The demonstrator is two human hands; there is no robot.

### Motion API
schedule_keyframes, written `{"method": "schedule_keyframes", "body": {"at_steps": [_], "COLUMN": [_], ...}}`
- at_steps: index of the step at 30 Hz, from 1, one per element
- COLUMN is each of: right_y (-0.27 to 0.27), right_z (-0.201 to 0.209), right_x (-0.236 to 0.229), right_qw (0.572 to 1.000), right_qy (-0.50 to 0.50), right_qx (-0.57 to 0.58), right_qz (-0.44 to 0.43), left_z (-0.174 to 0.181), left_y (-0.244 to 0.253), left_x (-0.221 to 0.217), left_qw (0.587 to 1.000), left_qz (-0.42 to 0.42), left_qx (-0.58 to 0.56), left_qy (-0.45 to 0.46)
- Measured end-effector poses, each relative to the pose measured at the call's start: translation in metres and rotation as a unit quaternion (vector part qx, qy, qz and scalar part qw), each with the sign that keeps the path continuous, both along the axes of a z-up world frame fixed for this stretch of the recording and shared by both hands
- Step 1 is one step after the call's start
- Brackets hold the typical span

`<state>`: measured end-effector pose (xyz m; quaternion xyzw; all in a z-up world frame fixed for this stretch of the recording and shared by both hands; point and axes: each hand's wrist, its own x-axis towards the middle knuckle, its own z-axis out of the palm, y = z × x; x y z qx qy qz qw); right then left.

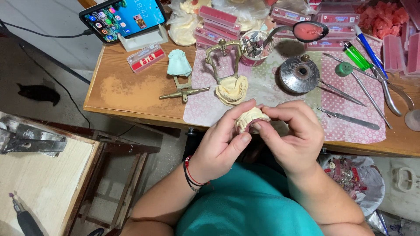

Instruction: The person uses a metal sculpting tool to carve and shape a yellow wax dental model held in their left hand. They repeatedly smooth the surface and refine the edges of the model throughout the video.

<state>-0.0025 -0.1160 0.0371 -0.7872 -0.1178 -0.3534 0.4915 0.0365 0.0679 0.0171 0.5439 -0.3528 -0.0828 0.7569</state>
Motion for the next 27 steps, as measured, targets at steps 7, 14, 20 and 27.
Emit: {"method": "schedule_keyframes", "body": {"at_steps": [7,14,20,27], "right_y": [-0.004,-0.005,-0.002,0.000], "right_z": [0.003,-0.004,-0.009,-0.003], "right_x": [0.003,0.001,-0.002,-0.004], "right_qw": [0.995,0.985,0.980,0.986], "right_qy": [0.069,0.112,0.110,0.104], "right_qx": [0.050,0.065,0.115,0.077], "right_qz": [0.051,0.110,0.120,0.105], "left_z": [-0.011,-0.001,-0.005,-0.004], "left_y": [0.005,0.006,0.007,0.008], "left_x": [0.000,-0.003,-0.006,-0.006], "left_qw": [0.999,0.998,0.997,0.997], "left_qz": [-0.023,-0.028,-0.018,-0.017], "left_qx": [0.001,0.032,0.063,0.072], "left_qy": [0.043,0.055,0.038,0.028]}}
